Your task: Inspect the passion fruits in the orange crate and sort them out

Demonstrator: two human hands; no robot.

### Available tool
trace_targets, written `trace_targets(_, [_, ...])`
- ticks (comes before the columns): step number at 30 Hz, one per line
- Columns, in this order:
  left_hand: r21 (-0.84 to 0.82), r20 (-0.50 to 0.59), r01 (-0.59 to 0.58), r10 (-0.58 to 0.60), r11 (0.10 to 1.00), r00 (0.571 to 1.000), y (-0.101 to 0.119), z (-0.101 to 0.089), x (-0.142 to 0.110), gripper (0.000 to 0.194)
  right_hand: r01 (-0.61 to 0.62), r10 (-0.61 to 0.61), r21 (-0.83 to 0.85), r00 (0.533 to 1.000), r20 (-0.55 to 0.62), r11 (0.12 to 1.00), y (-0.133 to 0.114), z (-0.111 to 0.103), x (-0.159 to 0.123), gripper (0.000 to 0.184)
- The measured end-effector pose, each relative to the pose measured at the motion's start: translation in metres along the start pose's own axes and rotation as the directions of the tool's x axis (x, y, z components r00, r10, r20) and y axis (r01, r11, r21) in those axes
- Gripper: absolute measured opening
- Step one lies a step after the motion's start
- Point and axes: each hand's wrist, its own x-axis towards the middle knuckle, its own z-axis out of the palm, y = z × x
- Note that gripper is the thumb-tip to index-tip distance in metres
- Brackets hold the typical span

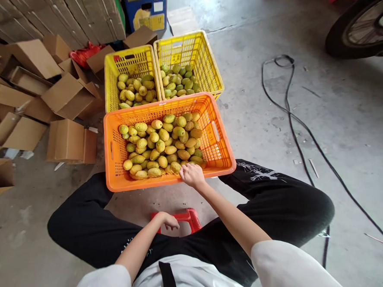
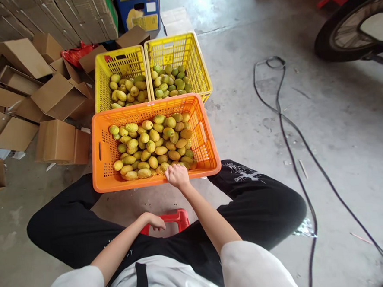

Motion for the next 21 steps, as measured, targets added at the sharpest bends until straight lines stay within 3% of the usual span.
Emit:
trace_targets(3, [0.065, 0.169, 0.235, -0.243, 0.97, 0.955, -0.004, 0.013, 0.021, 0.018, 0.033, -0.033, -0.001, 0.999, 0.016, 0.999, 0.001, -0.002, 0.002, 0.043])
trace_targets(5, [0.096, 0.207, 0.299, -0.313, 0.949, 0.927, -0.008, 0.019, 0.028, 0.016, 0.037, -0.037, 0.001, 0.999, 0.025, 0.999, 0.001, -0.001, 0.002, 0.045])
trace_targets(11, [0.135, 0.191, 0.323, -0.344, 0.937, 0.919, -0.014, 0.032, 0.04, 0.03, 0.033, -0.033, 0.007, 0.999, 0.035, 0.999, 0.001, -0.001, 0.002, 0.049])
trace_targets(17, [0.191, 0.224, 0.337, -0.375, 0.922, 0.899, -0.015, 0.032, 0.047, 0.035, 0.023, -0.022, -0.004, 0.999, 0.047, 1.0, 0.001, -0.002, 0.004, 0.051])
trace_targets(21, [0.188, 0.214, 0.316, -0.353, 0.93, 0.911, -0.018, 0.033, 0.048, 0.039, -0.005, 0.006, -0.015, 0.999, 0.045, 1.0, 0.0, -0.003, 0.005, 0.05])
